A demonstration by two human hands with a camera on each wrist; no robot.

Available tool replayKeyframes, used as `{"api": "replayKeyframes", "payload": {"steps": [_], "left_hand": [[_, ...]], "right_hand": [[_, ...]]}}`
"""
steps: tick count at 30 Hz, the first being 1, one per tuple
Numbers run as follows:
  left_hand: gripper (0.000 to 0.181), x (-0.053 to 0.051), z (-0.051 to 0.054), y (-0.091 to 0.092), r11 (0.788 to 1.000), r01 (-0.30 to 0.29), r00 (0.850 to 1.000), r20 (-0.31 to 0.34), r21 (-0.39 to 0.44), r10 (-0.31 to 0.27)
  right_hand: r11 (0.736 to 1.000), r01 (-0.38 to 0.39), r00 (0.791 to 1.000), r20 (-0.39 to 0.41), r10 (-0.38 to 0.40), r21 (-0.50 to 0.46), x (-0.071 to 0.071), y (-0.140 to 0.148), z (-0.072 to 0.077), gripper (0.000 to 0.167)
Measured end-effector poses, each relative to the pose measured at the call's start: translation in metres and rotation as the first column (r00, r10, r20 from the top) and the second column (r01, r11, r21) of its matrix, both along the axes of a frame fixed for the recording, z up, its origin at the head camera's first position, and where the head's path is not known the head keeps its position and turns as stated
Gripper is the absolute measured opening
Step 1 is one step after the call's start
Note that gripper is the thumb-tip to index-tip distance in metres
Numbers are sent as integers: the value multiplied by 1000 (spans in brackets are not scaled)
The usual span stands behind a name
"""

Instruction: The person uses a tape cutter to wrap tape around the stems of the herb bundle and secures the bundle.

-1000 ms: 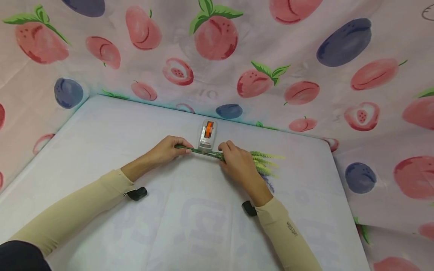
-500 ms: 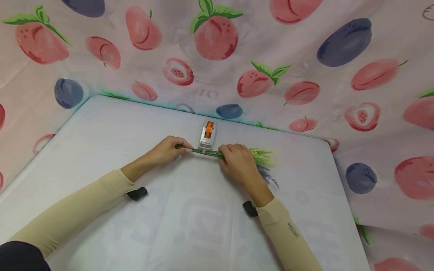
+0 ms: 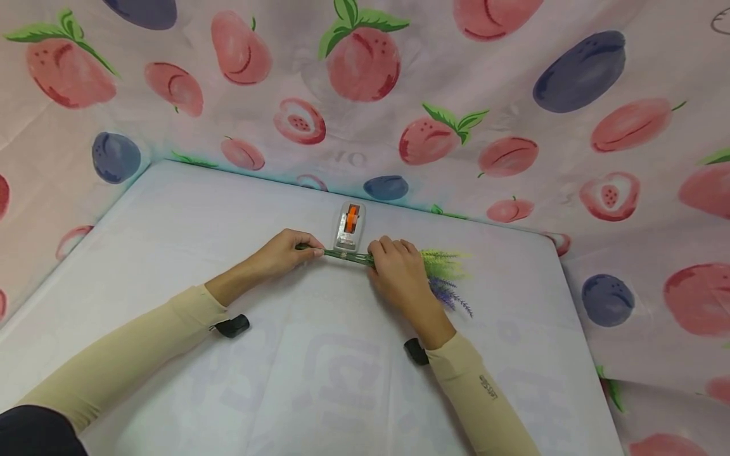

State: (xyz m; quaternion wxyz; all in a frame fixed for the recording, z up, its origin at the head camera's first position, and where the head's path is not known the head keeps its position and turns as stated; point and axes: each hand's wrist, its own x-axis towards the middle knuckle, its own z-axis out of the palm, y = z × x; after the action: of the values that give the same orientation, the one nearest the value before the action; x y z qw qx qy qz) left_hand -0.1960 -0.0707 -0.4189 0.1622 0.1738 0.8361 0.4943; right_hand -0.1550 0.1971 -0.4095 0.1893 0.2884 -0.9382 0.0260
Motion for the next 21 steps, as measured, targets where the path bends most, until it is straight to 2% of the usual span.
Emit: {"api": "replayKeyframes", "payload": {"steps": [6, 12, 17, 21], "left_hand": [[23, 0, 0, 0, 1000, -4, 1000, 19, 0, 4], [24, 1, 0, -1, 1000, -17, 1000, 22, -2, 17], [24, 0, -1, -1, 999, -31, 999, 7, 5, 31], [21, 1, -2, -2, 998, -47, 999, 22, 32, 46]], "right_hand": [[1000, -4, 1000, 15, 4, -7, -1, 0, 0, 29], [1000, 1, 1000, 27, -2, 21, -1, 1, -1, 29], [1000, 2, 999, 36, -2, 1, -1, 0, -1, 30], [1000, -3, 1000, 27, 3, -12, -1, 1, 0, 27]]}}
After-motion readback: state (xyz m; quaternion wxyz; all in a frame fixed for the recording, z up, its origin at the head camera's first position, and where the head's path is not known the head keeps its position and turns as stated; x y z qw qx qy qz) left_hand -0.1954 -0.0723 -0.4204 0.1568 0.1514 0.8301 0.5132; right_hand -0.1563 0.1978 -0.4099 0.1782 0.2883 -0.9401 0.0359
